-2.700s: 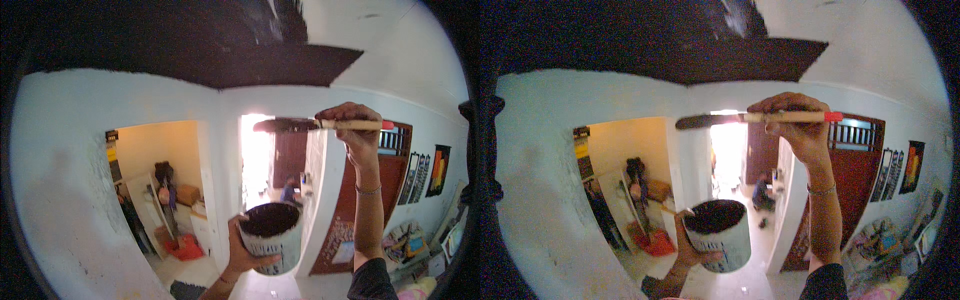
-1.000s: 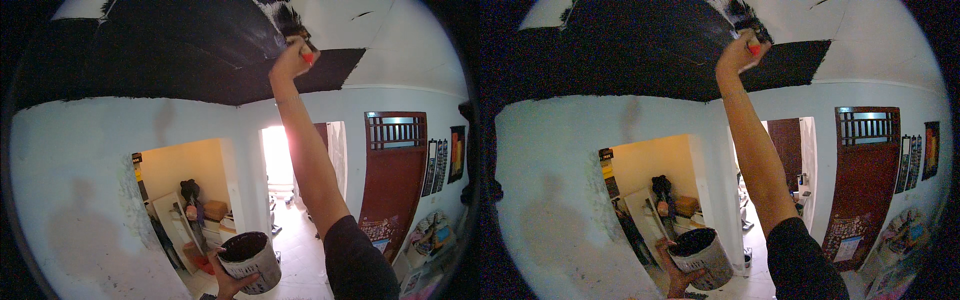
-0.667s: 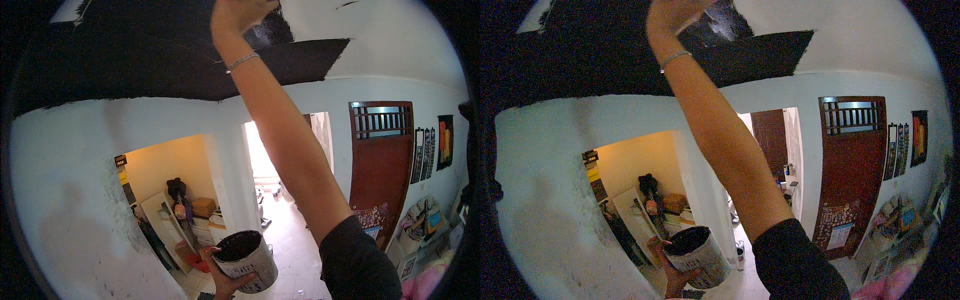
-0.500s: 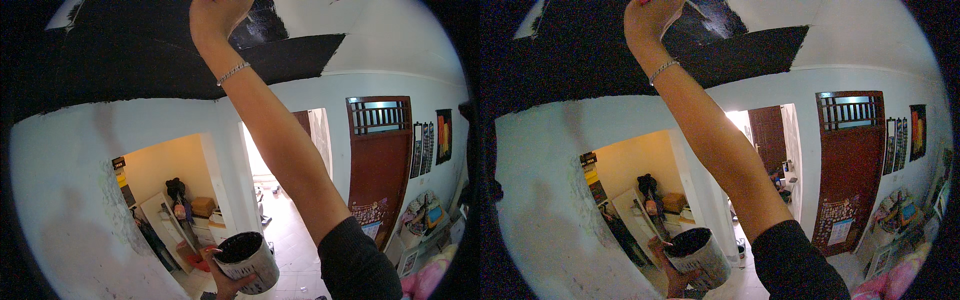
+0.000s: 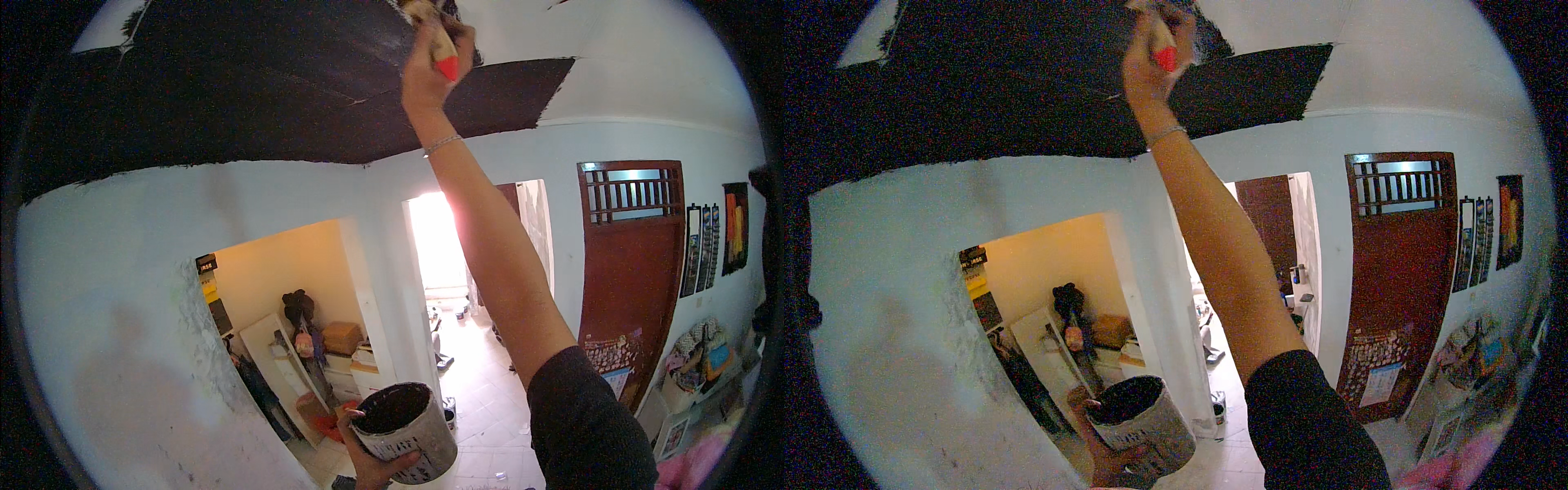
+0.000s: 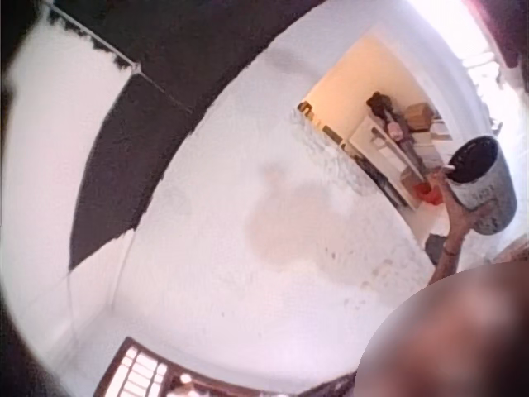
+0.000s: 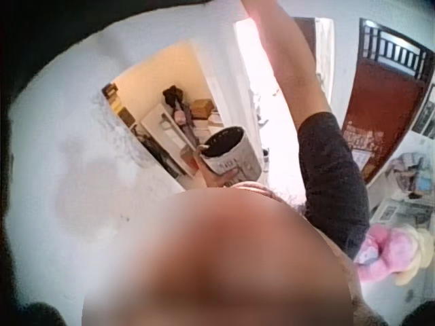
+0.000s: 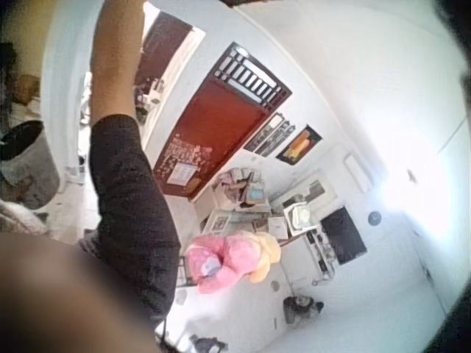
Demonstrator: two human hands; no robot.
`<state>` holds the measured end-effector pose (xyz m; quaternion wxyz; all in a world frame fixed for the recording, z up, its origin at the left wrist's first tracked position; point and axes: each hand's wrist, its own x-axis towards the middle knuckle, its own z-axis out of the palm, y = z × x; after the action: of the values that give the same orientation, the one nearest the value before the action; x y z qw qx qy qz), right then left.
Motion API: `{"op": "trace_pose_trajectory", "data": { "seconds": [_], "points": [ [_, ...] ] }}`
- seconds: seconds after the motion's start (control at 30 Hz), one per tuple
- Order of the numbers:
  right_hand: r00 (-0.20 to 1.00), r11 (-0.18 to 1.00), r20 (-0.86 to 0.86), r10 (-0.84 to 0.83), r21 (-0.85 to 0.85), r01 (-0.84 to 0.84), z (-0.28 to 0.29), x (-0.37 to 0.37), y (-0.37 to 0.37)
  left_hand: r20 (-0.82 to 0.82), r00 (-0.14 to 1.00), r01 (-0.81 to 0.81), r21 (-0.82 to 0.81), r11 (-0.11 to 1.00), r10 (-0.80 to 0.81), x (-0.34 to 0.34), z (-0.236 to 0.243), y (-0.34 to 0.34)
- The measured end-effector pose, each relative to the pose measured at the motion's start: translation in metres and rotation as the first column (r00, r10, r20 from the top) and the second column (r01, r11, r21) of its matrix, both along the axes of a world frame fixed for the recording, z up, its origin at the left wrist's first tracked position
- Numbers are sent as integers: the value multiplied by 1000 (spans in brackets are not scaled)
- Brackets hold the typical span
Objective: The person paints a ceiling black using a paintbrush and a paint can. They repeatedly dip the brush into the can and apply paint to the ceiling in long strokes, working across different sections.
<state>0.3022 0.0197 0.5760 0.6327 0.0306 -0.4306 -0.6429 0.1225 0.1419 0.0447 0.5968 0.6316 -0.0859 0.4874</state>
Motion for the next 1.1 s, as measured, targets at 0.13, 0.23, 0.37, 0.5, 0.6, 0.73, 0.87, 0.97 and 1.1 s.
{"op": "trace_pose_trajectory", "data": {
  "seconds": [0.13, 0.23, 0.37, 0.5, 0.6, 0.73, 0.87, 0.97, 1.1],
  "points": [
    [965, 973, -130, 227, -19, -231, -7, 53, -2, 2, 1000, 8, 17, 1000, -8, -7, 12, -11],
    [933, 945, -154, 324, 3, -328, -14, 83, -1, -39, 999, 1, -26, 1000, -2, -17, 21, -22],
    [868, 928, -333, 369, 83, -363, -12, 89, -2, 3, 1000, -7, 30, 1000, 7, -20, 28, -26],
    [925, 956, -273, 265, -52, -289, -2, 56, -7, -6, 1000, 0, 35, 999, 0, -14, 25, -24],
    [979, 988, -178, 95, -108, -115, -5, 30, -7, -6, 997, 71, -34, 997, -71, -8, 15, -23],
    [983, 986, -101, 152, -53, -158, -24, 24, 0, -21, 998, 59, -44, 997, -60, -3, 3, -19],
    [831, 882, -341, 439, -14, -471, -18, 31, 9, -23, 998, 63, -72, 995, -65, -4, 0, -16],
    [844, 869, -281, 456, -61, -490, 4, 19, 16, -58, 998, 32, -25, 999, -34, -6, 3, -14],
    [958, 983, -222, 181, 40, -177, 14, -23, 23, -41, 999, 20, 7, 1000, -20, -7, 2, -11]
  ]
}}
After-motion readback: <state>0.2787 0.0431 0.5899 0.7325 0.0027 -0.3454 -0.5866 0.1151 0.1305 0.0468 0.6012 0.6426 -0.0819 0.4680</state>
